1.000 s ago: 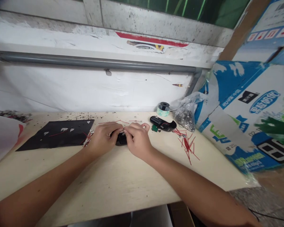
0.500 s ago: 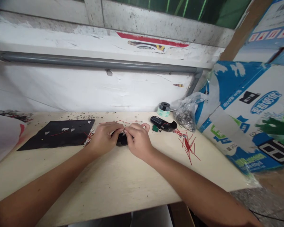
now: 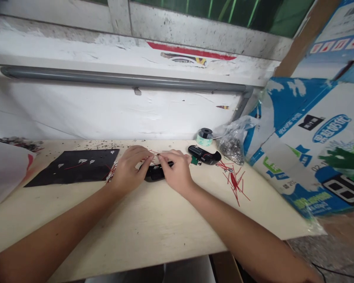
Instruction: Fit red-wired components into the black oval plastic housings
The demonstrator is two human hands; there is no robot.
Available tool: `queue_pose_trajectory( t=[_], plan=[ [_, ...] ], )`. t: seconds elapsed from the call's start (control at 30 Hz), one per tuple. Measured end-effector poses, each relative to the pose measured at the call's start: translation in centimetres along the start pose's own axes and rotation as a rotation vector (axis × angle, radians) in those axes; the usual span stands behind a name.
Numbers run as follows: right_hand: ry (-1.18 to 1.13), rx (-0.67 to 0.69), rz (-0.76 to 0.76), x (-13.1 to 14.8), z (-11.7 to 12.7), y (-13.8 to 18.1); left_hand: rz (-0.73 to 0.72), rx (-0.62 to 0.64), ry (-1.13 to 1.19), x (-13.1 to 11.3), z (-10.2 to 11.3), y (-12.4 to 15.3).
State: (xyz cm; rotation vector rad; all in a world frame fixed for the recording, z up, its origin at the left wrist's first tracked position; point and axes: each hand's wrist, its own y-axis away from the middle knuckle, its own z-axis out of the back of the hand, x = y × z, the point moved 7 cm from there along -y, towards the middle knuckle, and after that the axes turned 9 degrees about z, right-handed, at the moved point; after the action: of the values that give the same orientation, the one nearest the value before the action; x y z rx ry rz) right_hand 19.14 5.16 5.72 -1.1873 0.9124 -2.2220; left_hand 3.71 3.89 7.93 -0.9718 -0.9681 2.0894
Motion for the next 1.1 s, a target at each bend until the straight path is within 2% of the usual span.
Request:
queue_pose_trajectory(
  t=[0.07, 0.13, 0.23, 0.33, 0.53, 0.67, 0.77, 0.87, 0.97, 1.1],
  plan=[
    [-0.192, -0.161, -0.089, -1.6, 0.7, -0.2, -0.017, 0.013, -0.08, -0.1, -0.1, 0.2],
    [-0.35, -0.242, -0.158, -2.8, 0.8, -0.3, 0.03, 0.076, -0.118, 0.4, -0.6, 0.2],
    [-0.459, -0.201, -0.133, -2.9, 0.0, -0.4, 0.094, 0.095, -0.046, 1.1, -0.8, 0.3],
    [-0.43, -0.092, -0.067, -2.0, -0.8, -0.2, 0.148, 0.067, 0.081, 1.4, -0.7, 0.2],
    [-0.201, 0.065, 0.018, -0.9, -1.2, 0.2, 0.263, 0.11, 0.204, 1.4, -1.0, 0.2],
    [0.193, 0.211, 0.034, -0.6, -0.4, -0.3, 0.398, 0.097, 0.211, 2.6, -1.2, 0.4],
    [0.51, 0.291, -0.085, -1.7, 1.1, -1.0, 0.48, 0.076, 0.195, 3.5, -1.2, 0.6],
    [0.63, 0.403, -0.249, -3.3, 1.7, -0.9, 0.496, 0.08, 0.182, 3.7, -1.2, 0.7],
    [0.472, 0.439, -0.299, -4.4, 0.6, -0.3, 0.482, 0.099, 0.183, 3.6, -1.4, 0.7],
    [-0.044, 0.338, -0.334, -5.4, -1.6, 0.5, 0.505, 0.112, 0.218, 3.8, -1.5, 0.8]
  ],
)
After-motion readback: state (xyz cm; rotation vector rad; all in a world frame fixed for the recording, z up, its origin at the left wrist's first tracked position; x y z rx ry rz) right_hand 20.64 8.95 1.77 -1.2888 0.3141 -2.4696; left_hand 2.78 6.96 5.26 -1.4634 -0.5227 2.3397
